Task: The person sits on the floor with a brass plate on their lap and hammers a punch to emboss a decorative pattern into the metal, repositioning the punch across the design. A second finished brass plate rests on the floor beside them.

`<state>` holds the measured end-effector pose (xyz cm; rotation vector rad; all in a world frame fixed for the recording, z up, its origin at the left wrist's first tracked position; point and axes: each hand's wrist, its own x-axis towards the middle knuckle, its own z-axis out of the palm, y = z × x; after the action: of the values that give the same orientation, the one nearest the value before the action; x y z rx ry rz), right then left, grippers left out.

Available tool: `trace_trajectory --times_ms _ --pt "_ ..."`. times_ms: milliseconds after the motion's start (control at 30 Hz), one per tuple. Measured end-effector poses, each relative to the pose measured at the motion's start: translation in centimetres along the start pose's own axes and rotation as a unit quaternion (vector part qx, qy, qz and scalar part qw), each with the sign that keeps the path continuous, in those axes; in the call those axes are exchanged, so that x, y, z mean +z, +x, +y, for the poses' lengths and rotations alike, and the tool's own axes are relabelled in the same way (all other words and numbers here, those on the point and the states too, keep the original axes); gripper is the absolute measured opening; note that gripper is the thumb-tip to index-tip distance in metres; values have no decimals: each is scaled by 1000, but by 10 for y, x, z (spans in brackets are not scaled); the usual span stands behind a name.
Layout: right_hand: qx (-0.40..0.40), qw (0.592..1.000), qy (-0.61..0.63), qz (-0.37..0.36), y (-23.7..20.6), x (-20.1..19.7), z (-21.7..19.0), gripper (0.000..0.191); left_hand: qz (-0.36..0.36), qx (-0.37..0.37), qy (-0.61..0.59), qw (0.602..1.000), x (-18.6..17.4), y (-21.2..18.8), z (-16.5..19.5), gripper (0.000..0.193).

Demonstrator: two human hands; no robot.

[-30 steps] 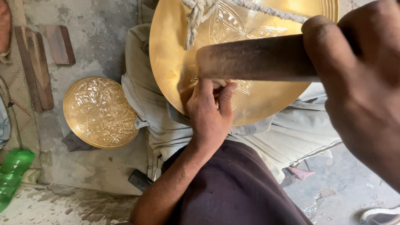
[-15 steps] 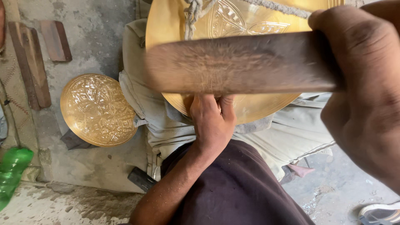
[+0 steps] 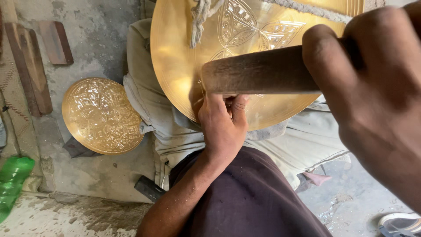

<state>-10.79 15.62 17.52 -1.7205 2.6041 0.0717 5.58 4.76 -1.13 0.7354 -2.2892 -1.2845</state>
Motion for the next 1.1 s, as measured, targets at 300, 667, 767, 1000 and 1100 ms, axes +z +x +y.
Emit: trace_trajectory --times_ms 300,667,767,1000,1100 --pt "-21 999 -27 12 15 -17 -9 43 -48 -3 15 999 -3 2 6 16" --pt "222 963 145 50 -55 43 17 40 -11 -62 -215 974 -64 51 28 32" --pt "305 924 216 77 -82 72 26 40 -55 -39 -165 984 -71 77 30 33" --pt "342 892 275 107 -112 107 31 38 -167 94 -66 979 -53 108 23 44" --pt "313 893 296 129 -109 113 42 38 -170 155 -40 972 -51 113 18 45"
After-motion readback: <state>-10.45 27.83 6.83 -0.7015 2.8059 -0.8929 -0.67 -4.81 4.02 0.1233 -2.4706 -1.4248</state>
